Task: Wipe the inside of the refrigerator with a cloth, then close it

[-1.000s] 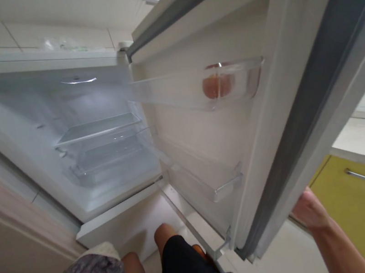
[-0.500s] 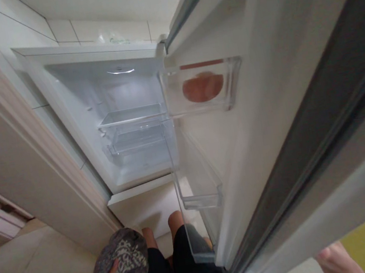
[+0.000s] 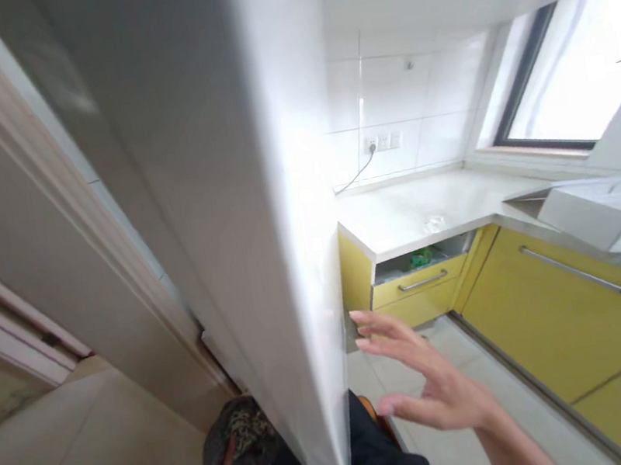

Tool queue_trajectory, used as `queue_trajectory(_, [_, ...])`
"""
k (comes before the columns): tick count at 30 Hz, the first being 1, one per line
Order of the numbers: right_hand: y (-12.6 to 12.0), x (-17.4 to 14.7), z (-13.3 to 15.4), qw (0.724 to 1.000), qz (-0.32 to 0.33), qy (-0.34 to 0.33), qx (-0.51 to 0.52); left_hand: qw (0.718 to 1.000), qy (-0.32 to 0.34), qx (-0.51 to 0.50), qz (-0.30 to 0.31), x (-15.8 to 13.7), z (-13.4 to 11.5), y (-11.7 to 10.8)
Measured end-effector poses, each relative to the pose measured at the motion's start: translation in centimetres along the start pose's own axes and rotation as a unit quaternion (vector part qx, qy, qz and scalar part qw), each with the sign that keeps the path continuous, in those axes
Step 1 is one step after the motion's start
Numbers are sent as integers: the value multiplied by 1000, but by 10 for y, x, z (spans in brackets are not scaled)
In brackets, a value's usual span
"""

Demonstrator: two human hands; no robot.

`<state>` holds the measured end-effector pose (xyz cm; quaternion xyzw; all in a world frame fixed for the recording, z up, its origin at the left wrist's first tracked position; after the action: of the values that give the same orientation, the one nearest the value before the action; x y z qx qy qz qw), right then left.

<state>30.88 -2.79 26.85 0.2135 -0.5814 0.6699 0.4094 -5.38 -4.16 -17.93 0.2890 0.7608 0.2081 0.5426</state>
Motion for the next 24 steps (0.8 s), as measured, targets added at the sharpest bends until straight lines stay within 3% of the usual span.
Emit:
queue_trajectory(6, [53, 44, -18, 996, 32, -67, -44, 999, -8, -17, 37, 4, -2, -1])
queue_trajectory(12, [109, 81, -30, 983, 60, -131, -111, 996, -17, -75, 51, 19, -5, -23])
queue_trajectory(17, [149, 104, -45, 969, 82, -164, -163, 992, 15, -103, 73, 36, -10, -48])
queue_trajectory(20, [172, 118, -57, 962, 98, -175, -186, 988, 52, -113, 91, 38, -15, -55])
queue_trajectory(24, [202, 138, -76, 952, 138, -180, -205, 988, 53, -125, 79, 39, -11, -61])
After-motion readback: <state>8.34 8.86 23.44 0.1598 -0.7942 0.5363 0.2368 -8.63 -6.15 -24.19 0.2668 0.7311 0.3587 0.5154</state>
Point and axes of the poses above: each hand's wrist, its own x-axis towards the middle knuckle, its own y-axis out of the palm, z = x × y, the point moved 10 cm from there along x, towards the middle knuckle, and after that the axes turned 9 degrees about -y, right-handed, at the moved point
